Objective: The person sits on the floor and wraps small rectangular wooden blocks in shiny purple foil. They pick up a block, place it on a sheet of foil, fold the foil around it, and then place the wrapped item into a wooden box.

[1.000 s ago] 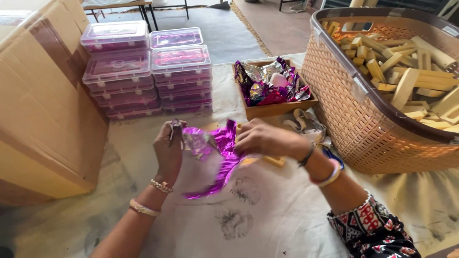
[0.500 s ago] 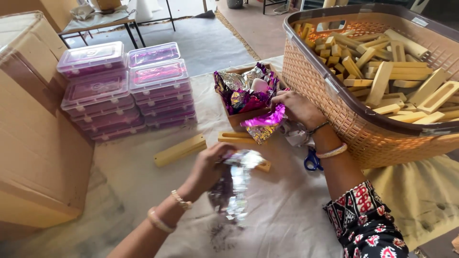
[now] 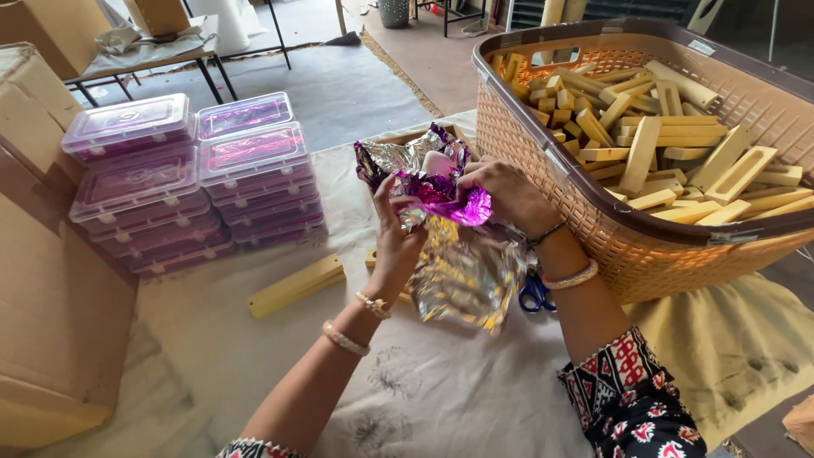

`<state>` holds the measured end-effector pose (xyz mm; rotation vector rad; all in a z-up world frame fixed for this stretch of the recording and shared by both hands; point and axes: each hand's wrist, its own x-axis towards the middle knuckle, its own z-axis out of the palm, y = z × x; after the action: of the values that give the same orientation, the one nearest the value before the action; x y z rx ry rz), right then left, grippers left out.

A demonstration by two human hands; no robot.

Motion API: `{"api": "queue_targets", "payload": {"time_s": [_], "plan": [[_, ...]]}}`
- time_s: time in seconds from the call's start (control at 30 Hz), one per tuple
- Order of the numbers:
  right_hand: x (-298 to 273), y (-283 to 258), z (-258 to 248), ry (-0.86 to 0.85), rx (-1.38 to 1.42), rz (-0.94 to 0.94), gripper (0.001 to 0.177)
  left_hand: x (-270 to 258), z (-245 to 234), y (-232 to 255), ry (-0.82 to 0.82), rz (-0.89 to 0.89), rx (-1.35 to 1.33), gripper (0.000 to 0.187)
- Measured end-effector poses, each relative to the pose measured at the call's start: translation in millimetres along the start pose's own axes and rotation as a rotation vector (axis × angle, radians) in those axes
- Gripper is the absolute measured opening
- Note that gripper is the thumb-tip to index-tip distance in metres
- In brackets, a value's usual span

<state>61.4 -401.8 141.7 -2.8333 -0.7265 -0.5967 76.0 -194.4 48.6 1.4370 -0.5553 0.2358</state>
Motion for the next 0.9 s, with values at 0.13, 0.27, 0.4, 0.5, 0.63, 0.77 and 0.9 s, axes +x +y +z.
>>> {"api": "queue_targets", "payload": {"time_s": [0.13, 0.27, 0.4, 0.5, 0.63, 0.77, 0.9], "plan": [[-0.1, 14.3, 15.3, -0.066, 0.029, 0.033, 0.017, -7.8, -12.8, -12.7, -0.385, 0.110, -0.039, 0.079], [-18.5, 43.2, 36.5, -0.070, -0.079, 0.130, 0.035, -23.5, 0.4, -14.4, -0.550, 0.218, 0.502, 0.053], [-33.1, 25.7, 16.6, -0.138, -0.251, 0.186, 0.040, -40.6, 13.6, -5.6, -0.709, 0.231, 0.747, 0.041], [-53.4, 15.6, 17.8, -0.423, -0.358, 0.347, 0.021, -46.5, 21.3, -7.9, -0.776, 0.174, 0.793, 0.052], [-102.6, 0.2, 32.1, -0.526, -0.399, 0.343, 0.019, -51.6, 28.2, -17.3, -0.811, 0.144, 0.860, 0.053], [-157.3, 3.7, 72.6, -0.433, -0.221, 0.295, 0.047, -52.7, 29.4, -21.1, -0.803, 0.225, 0.829, 0.045], [-169.9, -13.3, 69.9, -0.357, -0.101, 0.360, 0.070, -55.8, 30.9, -18.6, -0.815, 0.223, 0.878, 0.040]]}}
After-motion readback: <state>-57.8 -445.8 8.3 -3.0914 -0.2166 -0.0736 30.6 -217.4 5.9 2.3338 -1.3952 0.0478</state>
